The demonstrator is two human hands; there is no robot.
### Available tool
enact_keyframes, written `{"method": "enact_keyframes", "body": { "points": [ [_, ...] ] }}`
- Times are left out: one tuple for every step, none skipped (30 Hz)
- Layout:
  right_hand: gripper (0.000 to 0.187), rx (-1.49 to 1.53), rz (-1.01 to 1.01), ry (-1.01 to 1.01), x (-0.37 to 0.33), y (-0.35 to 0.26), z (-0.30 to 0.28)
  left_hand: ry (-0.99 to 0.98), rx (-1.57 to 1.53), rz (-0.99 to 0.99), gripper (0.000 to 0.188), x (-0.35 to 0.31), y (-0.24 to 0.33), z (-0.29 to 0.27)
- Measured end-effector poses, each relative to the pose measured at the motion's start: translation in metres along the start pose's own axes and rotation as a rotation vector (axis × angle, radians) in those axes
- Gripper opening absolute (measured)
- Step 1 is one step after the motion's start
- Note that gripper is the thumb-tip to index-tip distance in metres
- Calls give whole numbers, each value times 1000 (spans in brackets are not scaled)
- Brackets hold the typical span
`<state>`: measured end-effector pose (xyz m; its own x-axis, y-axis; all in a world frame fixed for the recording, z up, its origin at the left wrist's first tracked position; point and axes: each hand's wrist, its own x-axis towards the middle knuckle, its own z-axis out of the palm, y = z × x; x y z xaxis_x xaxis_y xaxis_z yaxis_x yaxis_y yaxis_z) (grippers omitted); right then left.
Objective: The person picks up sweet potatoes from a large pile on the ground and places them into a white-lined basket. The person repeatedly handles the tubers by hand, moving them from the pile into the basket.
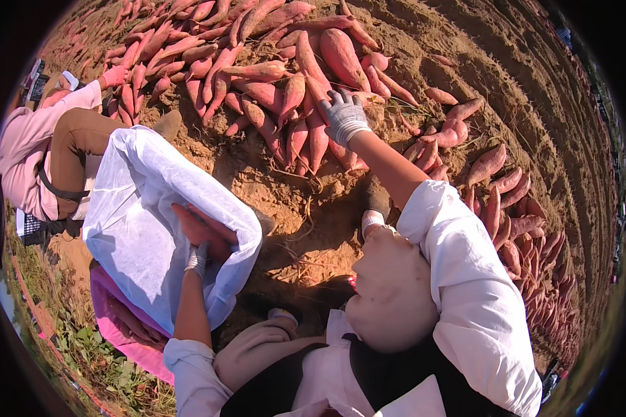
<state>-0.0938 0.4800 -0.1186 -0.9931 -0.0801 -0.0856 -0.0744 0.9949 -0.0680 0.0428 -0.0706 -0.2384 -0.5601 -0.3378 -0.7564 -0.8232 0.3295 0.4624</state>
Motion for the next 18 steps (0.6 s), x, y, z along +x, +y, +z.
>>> {"method": "enact_keyframes", "body": {
  "points": [
    [61, -25, 53, -65, 7, -2, 14, 23, 79, 58, 86, 14, -23, -13],
    [59, -12, 104, -48, 2, 12, 22, 116, 178, 164, 85, 14, -20, -7],
    [39, 67, 97, -46, -2, 28, 29, 214, 273, 270, 85, 12, -19, -3],
    [35, 105, 111, 25, -11, 48, 35, 300, 372, 388, 84, 10, -4, 7],
    [30, 147, 100, 92, -18, 58, 39, 299, 359, 419, 84, -3, 11, 8],
    [22, 275, 115, 202, -30, 72, 41, 293, 346, 448, 84, -23, 34, 9],
    [19, 405, 75, 329, -37, 85, 43, 299, 333, 472, 84, -36, 45, 7],
    [18, 423, 152, 325, -47, 93, 42, 319, 322, 509, 76, -41, 45, 2],
    [17, 440, 230, 320, -59, 102, 40, 288, 289, 501, 74, -44, 45, -1],
    [17, 444, 235, 351, -77, 123, 42, 244, 254, 505, 72, -50, 53, 4],
    [19, 454, 237, 382, -92, 140, 45, 204, 222, 506, 71, -54, 58, 5],
    [22, 587, 420, 131, -101, 143, 40, 225, 211, 526, 64, -52, 53, 0],
    [27, 710, 595, -130, -108, 144, 34, 235, 195, 520, 63, -46, 45, -8],
    [37, 651, 570, -110, -123, 155, 43, 224, 177, 525, 61, -36, 43, -7],
    [40, 565, 537, -37, -132, 162, 55, 213, 160, 531, 60, -28, 40, -6],
    [41, 621, 581, -71, -133, 153, 53, 196, 69, 500, 56, -29, 35, -6],
    [43, 674, 632, -101, -135, 145, 49, 170, 30, 471, 54, -33, 37, -4],
    [47, 635, 636, -31, -135, 144, 54, 144, -9, 441, 53, -37, 39, -4]
  ]
}}
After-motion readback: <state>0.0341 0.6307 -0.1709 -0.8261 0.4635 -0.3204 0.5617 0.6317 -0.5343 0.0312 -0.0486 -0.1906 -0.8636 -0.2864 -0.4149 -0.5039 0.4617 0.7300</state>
